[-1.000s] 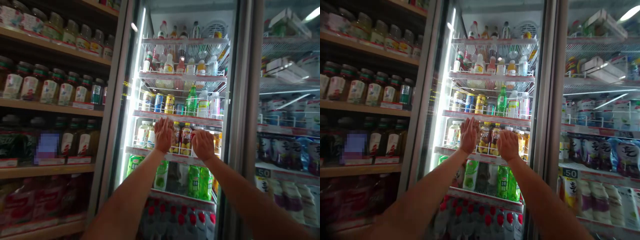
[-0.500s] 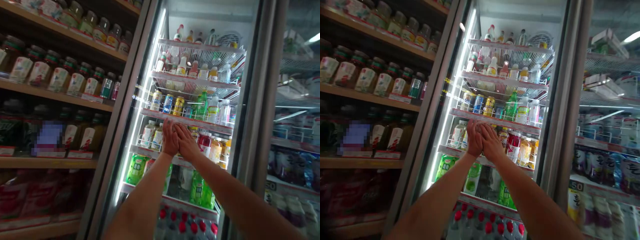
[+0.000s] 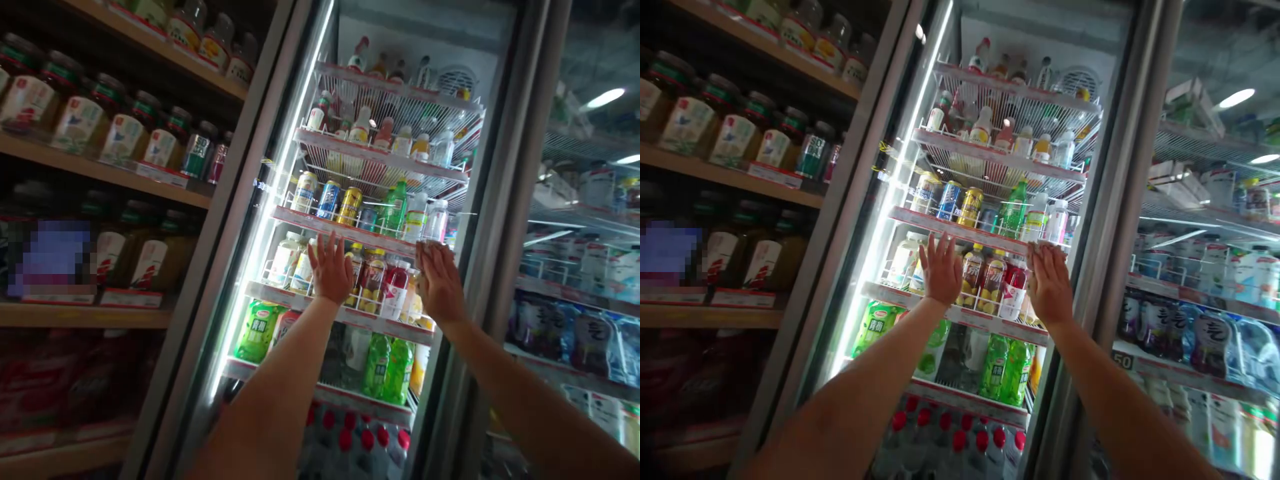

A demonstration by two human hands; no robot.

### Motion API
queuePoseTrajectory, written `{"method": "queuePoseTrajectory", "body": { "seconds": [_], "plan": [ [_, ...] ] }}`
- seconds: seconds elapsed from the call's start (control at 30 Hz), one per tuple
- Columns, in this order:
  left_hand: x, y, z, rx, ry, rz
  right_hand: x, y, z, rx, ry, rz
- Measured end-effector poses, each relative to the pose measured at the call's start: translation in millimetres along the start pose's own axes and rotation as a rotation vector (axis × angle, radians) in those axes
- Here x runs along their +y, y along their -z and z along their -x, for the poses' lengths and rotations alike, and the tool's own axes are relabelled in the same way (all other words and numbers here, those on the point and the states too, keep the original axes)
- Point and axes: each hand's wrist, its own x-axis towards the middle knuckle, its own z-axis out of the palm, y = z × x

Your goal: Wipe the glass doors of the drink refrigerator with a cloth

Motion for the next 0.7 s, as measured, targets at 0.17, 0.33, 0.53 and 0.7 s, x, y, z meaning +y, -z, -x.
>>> {"method": "queuePoseTrajectory", "body": {
  "seconds": [0.17, 0.33, 0.53, 0.7],
  "plan": [
    [-25.4, 29.8, -11.4, -0.109, -0.077, -0.029, -28.1, -14.8, 1.6, 0.028, -0.135, 0.026],
    [-80.9, 59.2, -19.4, -0.127, 0.027, -0.142, -24.9, -17.0, 5.3, -0.005, -0.109, 0.008],
    [-103.0, 56.3, -10.5, -0.176, 0.048, -0.180, -54.1, -16.9, 8.3, -0.078, -0.027, -0.032],
    [-100.7, 57.5, -11.4, -0.188, 0.045, -0.168, -118.3, -24.4, 0.5, -0.128, 0.033, -0.094]
  ]
}}
